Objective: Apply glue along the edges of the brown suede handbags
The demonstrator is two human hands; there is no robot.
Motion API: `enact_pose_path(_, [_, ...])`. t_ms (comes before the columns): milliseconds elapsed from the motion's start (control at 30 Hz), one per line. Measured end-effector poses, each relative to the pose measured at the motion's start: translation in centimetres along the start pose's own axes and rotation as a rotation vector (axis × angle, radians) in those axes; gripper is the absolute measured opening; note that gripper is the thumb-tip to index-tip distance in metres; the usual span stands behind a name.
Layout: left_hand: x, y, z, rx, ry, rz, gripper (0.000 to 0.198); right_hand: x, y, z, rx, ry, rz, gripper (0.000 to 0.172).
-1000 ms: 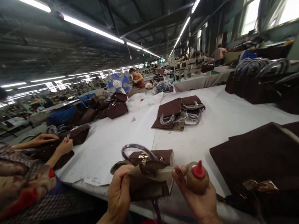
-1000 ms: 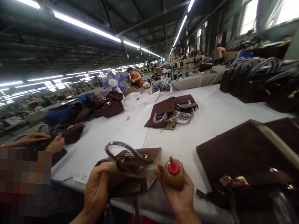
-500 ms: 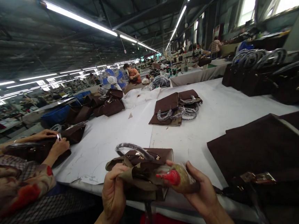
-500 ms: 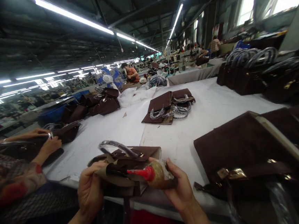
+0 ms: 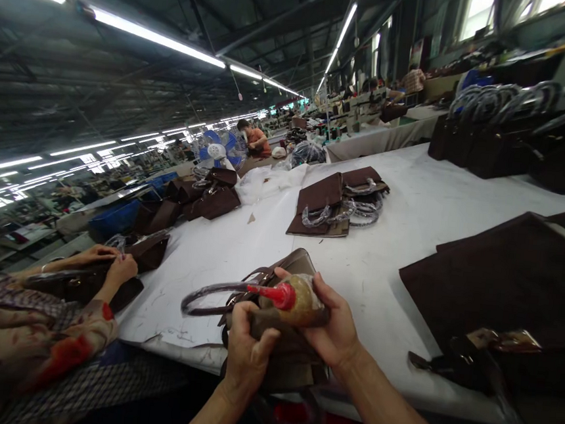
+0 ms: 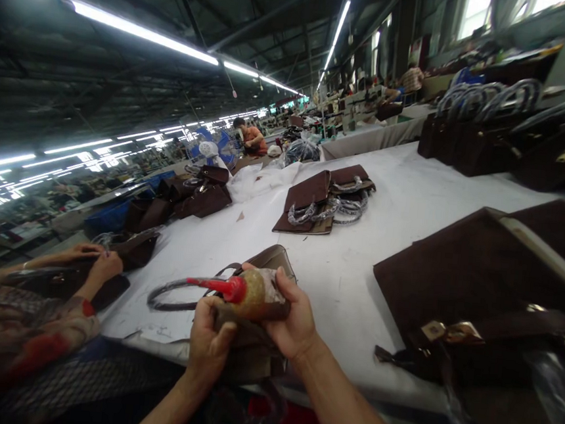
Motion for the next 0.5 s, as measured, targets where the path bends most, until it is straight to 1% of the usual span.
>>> enact_pose_path(100, [1.4, 0.0, 0.0, -0.070, 0.149, -0.050, 0.067, 0.1, -0.6, -0.5, -0.029, 0.001, 0.020, 0.055])
enact_pose_path(167, [2.2, 0.3, -0.2, -0.111, 0.222, -0.075, 0.068, 0.0, -0.8, -0.8, -0.044, -0.002, 0.033, 0.055])
enact_pose_path(233, [2.9, 0.7, -0.6, -0.164, 0.250, -0.093, 0.063, -0.1, -0.9, -1.0, -0.050, -0.007, 0.043, 0.054])
enact_pose_path(300, [3.2, 1.2, -1.1, -0.216, 0.247, -0.120, 0.054, -0.2, -0.9, -1.1, -0.048, -0.009, 0.048, 0.052])
enact_pose_path(400, [2.8, 1.6, -1.8, -0.303, 0.270, -0.123, 0.037, -0.4, -1.0, -1.3, -0.037, -0.002, 0.049, 0.050])
enact_pose_path(467, [2.3, 1.5, -2.0, -0.352, 0.322, -0.075, 0.030, -0.5, -1.1, -1.3, -0.029, 0.005, 0.046, 0.049])
enact_pose_path(500, [2.1, 1.4, -2.0, -0.359, 0.336, -0.050, 0.028, -0.5, -1.0, -1.2, -0.024, 0.007, 0.044, 0.048])
Point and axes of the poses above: each hand's wrist, its own z-axis away from the middle knuckle, its own y-axis out of the back of the hand, x = y × z, the point moved 1 cm from there along -z, towards the middle knuckle, and after that the axes turned 13 degrees about y, right-handed, at the moved point
